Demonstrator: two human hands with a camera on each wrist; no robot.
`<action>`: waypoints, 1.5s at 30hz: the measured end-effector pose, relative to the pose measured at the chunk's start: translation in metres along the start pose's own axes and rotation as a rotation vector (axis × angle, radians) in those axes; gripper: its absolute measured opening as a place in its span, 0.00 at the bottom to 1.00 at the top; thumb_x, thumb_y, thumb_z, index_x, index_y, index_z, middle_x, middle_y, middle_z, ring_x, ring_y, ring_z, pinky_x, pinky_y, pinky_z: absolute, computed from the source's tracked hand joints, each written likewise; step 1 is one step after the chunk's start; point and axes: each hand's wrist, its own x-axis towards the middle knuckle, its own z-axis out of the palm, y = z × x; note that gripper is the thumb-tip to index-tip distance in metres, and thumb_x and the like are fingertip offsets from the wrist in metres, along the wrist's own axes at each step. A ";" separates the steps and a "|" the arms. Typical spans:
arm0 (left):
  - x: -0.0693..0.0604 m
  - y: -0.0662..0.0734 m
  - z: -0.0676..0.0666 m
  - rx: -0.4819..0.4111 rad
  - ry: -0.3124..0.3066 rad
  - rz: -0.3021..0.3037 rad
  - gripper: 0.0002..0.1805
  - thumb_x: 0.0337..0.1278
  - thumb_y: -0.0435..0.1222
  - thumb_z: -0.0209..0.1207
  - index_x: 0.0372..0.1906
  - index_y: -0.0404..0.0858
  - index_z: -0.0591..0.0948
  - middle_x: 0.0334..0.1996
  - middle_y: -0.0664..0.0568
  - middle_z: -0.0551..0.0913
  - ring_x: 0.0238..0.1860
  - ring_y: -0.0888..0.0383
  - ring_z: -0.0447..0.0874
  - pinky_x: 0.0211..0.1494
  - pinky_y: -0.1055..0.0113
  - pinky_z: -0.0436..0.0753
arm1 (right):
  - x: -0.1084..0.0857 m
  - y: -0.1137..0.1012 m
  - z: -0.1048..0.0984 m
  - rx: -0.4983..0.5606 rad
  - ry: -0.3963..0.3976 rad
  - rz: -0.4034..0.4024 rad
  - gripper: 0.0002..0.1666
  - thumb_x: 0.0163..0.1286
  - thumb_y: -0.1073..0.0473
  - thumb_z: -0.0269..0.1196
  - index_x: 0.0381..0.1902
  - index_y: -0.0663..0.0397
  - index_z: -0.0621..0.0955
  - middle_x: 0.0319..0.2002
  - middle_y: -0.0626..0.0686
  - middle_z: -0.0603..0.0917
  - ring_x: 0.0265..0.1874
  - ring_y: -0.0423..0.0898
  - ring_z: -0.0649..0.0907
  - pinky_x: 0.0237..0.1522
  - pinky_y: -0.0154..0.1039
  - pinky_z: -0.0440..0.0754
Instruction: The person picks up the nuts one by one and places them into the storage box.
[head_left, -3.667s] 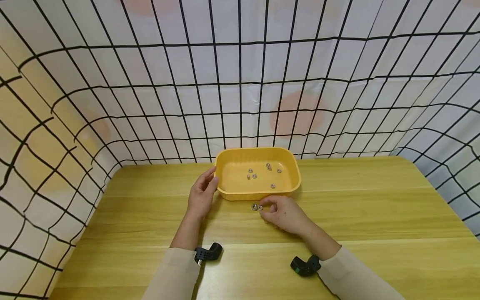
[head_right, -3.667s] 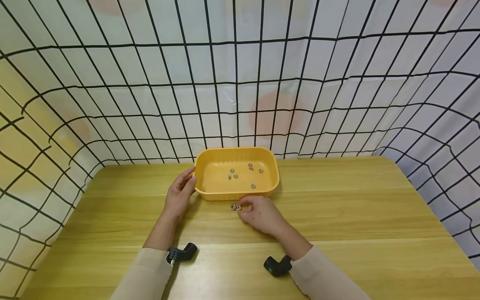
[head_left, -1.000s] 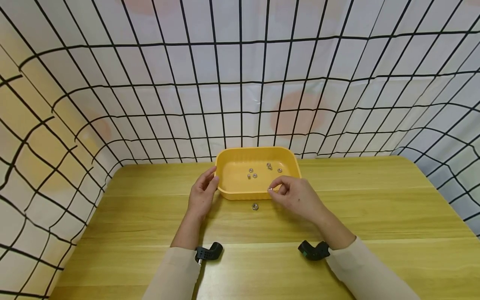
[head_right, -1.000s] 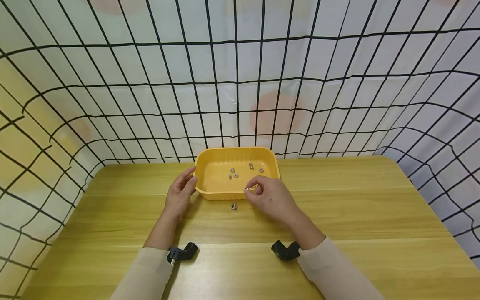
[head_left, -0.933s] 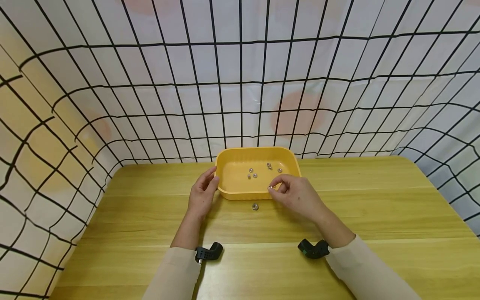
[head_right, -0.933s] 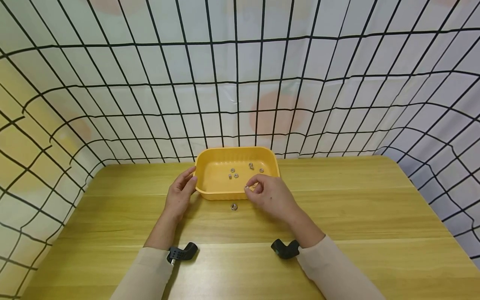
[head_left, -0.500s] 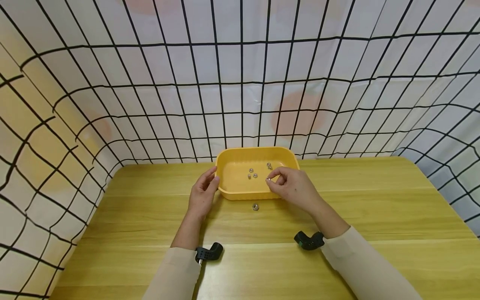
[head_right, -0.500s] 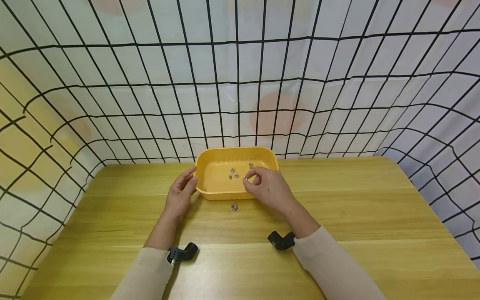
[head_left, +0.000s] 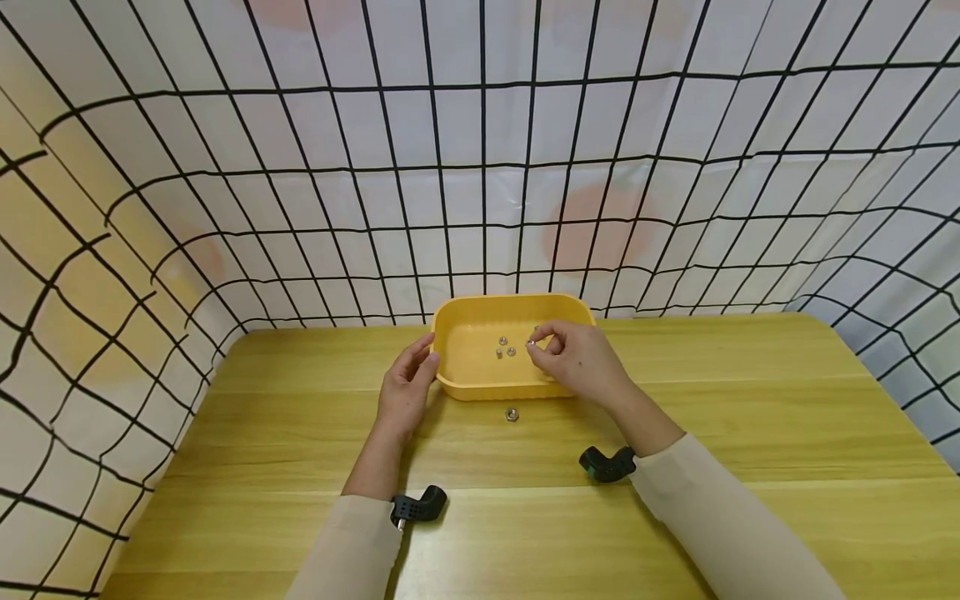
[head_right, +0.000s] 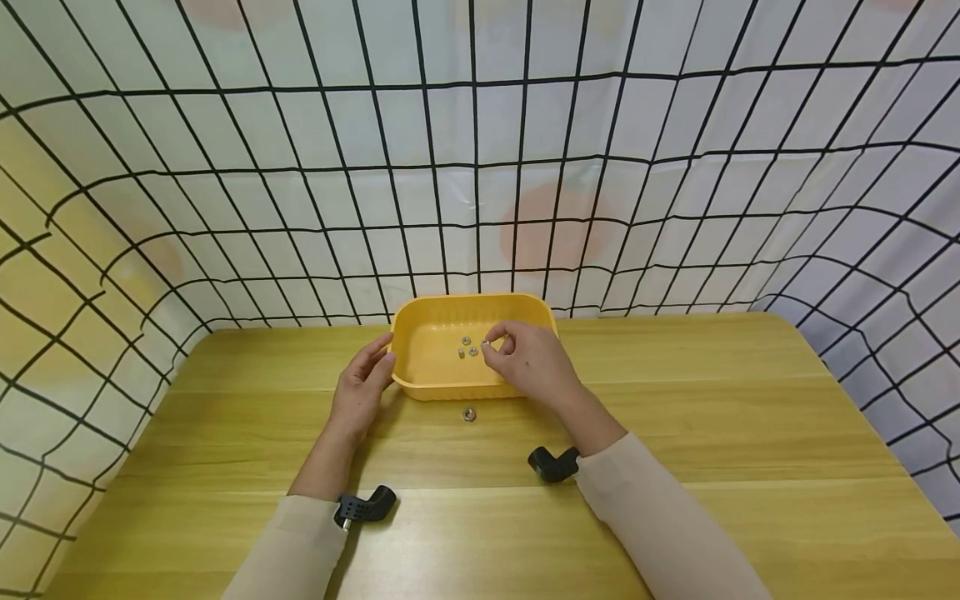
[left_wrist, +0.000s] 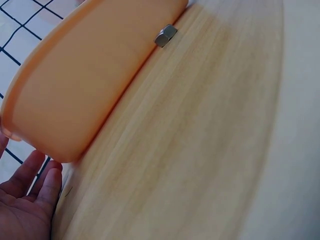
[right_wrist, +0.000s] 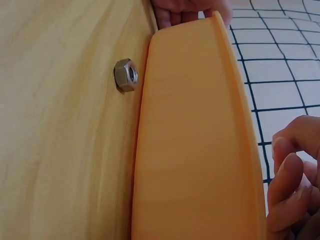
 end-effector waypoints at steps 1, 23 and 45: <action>0.000 0.000 0.000 -0.001 -0.001 -0.003 0.23 0.76 0.44 0.55 0.71 0.51 0.75 0.69 0.42 0.76 0.69 0.48 0.75 0.71 0.50 0.77 | 0.002 0.000 0.000 0.002 -0.004 -0.003 0.10 0.71 0.50 0.66 0.44 0.49 0.84 0.23 0.50 0.84 0.16 0.44 0.75 0.17 0.32 0.66; 0.000 0.001 0.000 0.003 0.007 -0.019 0.22 0.76 0.45 0.56 0.70 0.54 0.77 0.67 0.45 0.78 0.69 0.49 0.76 0.71 0.52 0.77 | 0.033 0.004 0.009 -0.019 -0.040 0.050 0.12 0.74 0.49 0.63 0.47 0.49 0.82 0.31 0.60 0.87 0.18 0.56 0.83 0.16 0.34 0.68; 0.000 0.001 0.001 -0.006 0.009 -0.016 0.22 0.75 0.44 0.56 0.70 0.54 0.77 0.65 0.45 0.79 0.66 0.50 0.77 0.70 0.52 0.78 | 0.045 0.014 0.016 -0.062 -0.003 0.085 0.12 0.72 0.49 0.65 0.46 0.48 0.84 0.30 0.50 0.86 0.20 0.44 0.78 0.23 0.35 0.74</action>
